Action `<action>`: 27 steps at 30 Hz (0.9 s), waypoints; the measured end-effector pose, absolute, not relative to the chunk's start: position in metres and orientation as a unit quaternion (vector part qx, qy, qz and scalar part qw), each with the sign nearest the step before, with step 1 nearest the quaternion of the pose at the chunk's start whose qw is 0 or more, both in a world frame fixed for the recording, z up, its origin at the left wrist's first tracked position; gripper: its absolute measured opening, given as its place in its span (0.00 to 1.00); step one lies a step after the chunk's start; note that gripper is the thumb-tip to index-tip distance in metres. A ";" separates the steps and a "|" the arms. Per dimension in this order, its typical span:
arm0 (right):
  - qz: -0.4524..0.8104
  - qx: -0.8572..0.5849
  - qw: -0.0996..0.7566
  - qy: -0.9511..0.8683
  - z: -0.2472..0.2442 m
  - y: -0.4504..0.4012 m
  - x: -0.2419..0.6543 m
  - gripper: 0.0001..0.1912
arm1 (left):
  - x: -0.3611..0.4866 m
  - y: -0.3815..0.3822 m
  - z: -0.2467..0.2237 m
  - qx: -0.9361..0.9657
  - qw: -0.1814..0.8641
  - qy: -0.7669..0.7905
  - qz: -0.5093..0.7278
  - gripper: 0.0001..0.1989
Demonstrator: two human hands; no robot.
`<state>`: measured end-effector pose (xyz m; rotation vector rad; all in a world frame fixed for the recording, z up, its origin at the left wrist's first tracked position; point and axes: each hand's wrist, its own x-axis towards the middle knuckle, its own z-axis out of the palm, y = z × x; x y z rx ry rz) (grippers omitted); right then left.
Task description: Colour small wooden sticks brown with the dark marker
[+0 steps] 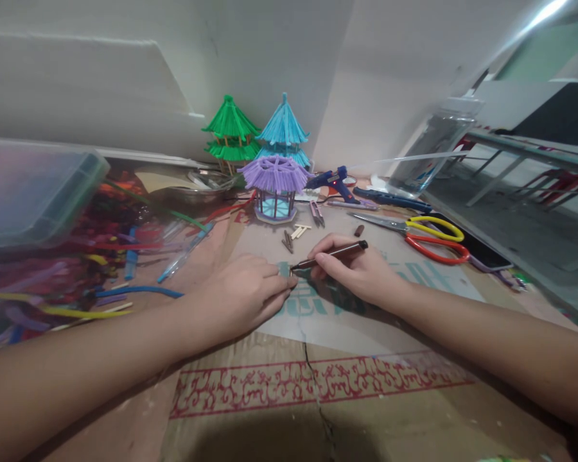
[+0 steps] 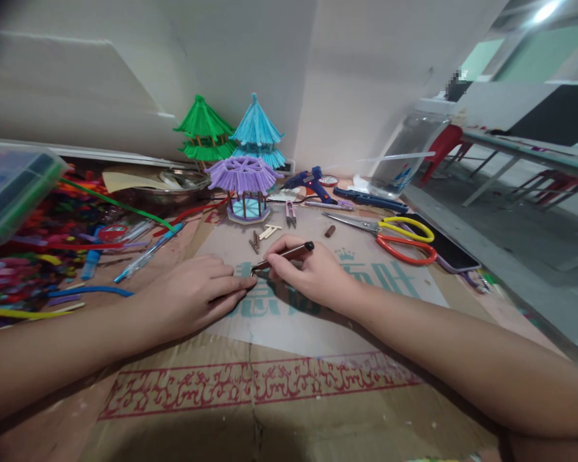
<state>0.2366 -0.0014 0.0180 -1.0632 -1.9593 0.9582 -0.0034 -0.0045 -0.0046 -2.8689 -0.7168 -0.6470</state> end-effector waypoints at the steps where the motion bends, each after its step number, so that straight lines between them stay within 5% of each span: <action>1: 0.368 -0.412 0.352 -0.756 0.018 -0.001 0.236 0.08 | -0.003 -0.004 -0.004 -0.946 0.058 -0.236 -0.214 0.12; 27: 0.378 -0.422 0.351 -0.746 0.019 -0.001 0.236 0.08 | -0.002 -0.006 -0.002 -0.943 0.075 -0.232 -0.225 0.14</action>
